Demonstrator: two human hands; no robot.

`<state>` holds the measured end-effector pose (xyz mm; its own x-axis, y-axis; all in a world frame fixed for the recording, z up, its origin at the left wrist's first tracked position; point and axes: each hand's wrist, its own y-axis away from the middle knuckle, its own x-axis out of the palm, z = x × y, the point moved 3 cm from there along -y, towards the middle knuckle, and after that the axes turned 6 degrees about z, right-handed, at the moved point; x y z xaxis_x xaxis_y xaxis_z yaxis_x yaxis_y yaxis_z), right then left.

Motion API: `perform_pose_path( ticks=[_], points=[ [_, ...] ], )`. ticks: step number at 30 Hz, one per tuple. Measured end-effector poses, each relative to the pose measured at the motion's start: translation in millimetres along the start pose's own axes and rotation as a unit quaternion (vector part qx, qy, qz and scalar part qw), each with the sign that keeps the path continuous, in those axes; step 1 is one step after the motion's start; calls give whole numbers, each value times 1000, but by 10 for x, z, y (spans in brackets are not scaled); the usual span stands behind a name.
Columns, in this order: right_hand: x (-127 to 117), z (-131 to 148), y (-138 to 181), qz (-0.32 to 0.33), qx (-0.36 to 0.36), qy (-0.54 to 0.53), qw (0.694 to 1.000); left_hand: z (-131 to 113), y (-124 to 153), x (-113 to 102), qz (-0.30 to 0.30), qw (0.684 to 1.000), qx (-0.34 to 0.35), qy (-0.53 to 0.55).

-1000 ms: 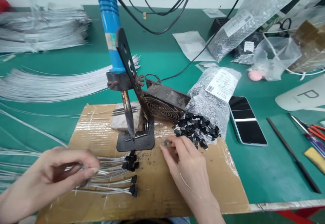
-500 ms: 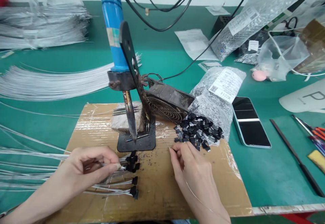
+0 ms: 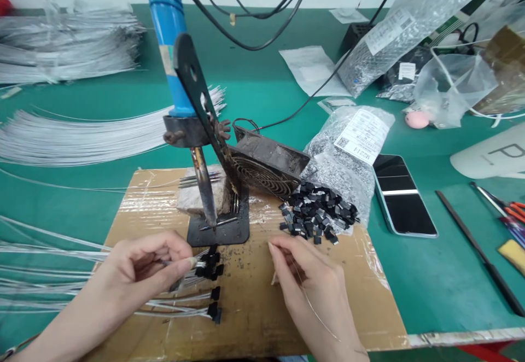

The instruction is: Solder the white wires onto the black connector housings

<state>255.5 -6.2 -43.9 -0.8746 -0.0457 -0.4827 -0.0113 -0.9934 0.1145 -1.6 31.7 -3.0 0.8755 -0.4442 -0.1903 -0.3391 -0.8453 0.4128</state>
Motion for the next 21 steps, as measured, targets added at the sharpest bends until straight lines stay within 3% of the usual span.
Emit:
perform_pose_path(
  ticks=[4,21],
  points=[
    [73,142,49,-11,93,-138,986,-4,-29,17,-10,1000,-10,9],
    [224,317,100,-45,94,-196,975,-105,-57,107,-24,998,-59,5]
  ],
)
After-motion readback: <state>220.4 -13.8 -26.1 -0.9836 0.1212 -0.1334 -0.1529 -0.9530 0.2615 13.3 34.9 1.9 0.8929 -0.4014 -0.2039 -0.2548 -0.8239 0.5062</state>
